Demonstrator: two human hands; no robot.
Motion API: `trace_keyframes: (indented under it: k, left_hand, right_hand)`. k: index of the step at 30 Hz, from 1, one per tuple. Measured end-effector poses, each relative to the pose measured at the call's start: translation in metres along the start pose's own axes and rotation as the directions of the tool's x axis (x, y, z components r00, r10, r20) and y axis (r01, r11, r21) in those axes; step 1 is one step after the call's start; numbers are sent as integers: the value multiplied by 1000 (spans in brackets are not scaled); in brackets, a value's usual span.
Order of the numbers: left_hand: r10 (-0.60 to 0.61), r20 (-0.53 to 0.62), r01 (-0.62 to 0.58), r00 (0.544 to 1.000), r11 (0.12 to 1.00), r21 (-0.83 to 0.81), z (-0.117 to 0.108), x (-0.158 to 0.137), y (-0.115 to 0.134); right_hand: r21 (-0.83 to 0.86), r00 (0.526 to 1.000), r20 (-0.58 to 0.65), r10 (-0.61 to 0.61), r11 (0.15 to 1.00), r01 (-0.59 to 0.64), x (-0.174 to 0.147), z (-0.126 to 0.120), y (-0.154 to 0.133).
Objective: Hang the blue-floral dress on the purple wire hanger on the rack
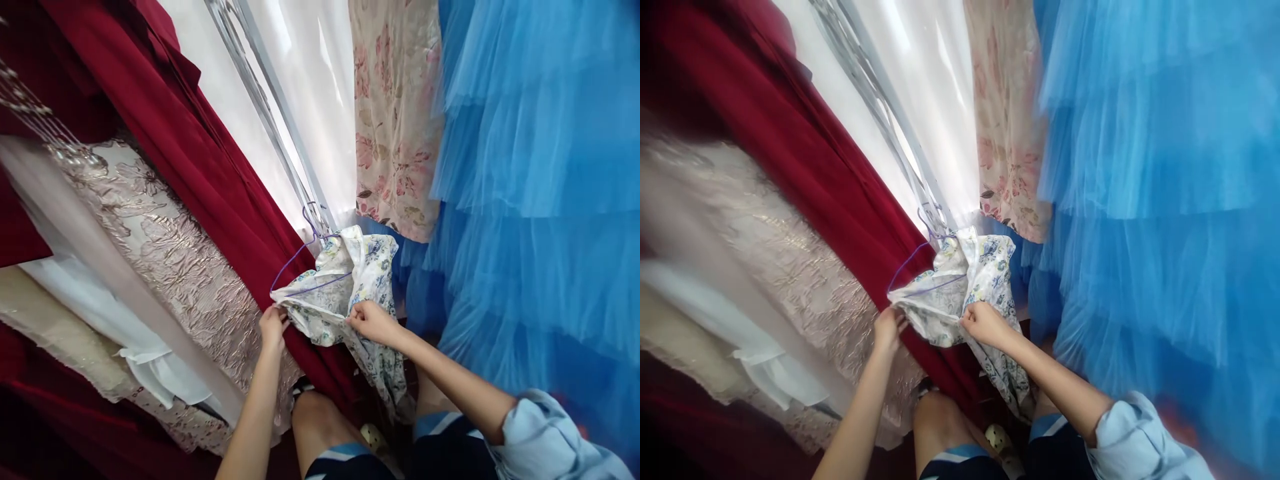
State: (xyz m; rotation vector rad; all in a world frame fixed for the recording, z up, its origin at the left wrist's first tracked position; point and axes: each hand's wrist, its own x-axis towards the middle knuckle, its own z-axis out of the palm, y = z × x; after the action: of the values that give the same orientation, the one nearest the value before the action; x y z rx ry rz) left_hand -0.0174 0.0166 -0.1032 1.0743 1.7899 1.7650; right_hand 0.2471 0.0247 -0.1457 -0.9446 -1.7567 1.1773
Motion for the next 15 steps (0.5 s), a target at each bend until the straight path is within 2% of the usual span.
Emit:
trace_keyframes:
  k: [2,4,8,10,13,14,15]
  left_hand:
    - [-9,167,1,986,999,53,9,-15,-9]
    - [18,322,-47,947,995,83,18,-30,-7]
    - [149,524,-195,839,980,33,39,-67,22]
    - [219,644,-292,734,956,9,48,-91,46]
    - [266,842,-487,470,874,-4,55,-126,77]
    - [280,870,-532,406,847,-25,54,-134,83]
    - [307,870,-553,385,832,-48,53,-138,86]
  right_hand:
    - [-62,1000,2,20,998,-20,-1,-1,8]
    - [-91,999,-4,45,995,-45,-1,-3,12]
    - [-28,994,21,109,994,-108,7,-3,10]
    - [21,986,87,144,989,-146,14,-4,7]
    - [78,949,281,140,983,-168,19,-9,2]
    - [94,933,338,121,982,-161,19,-11,0]
    - [104,918,383,101,983,-152,18,-13,-2]
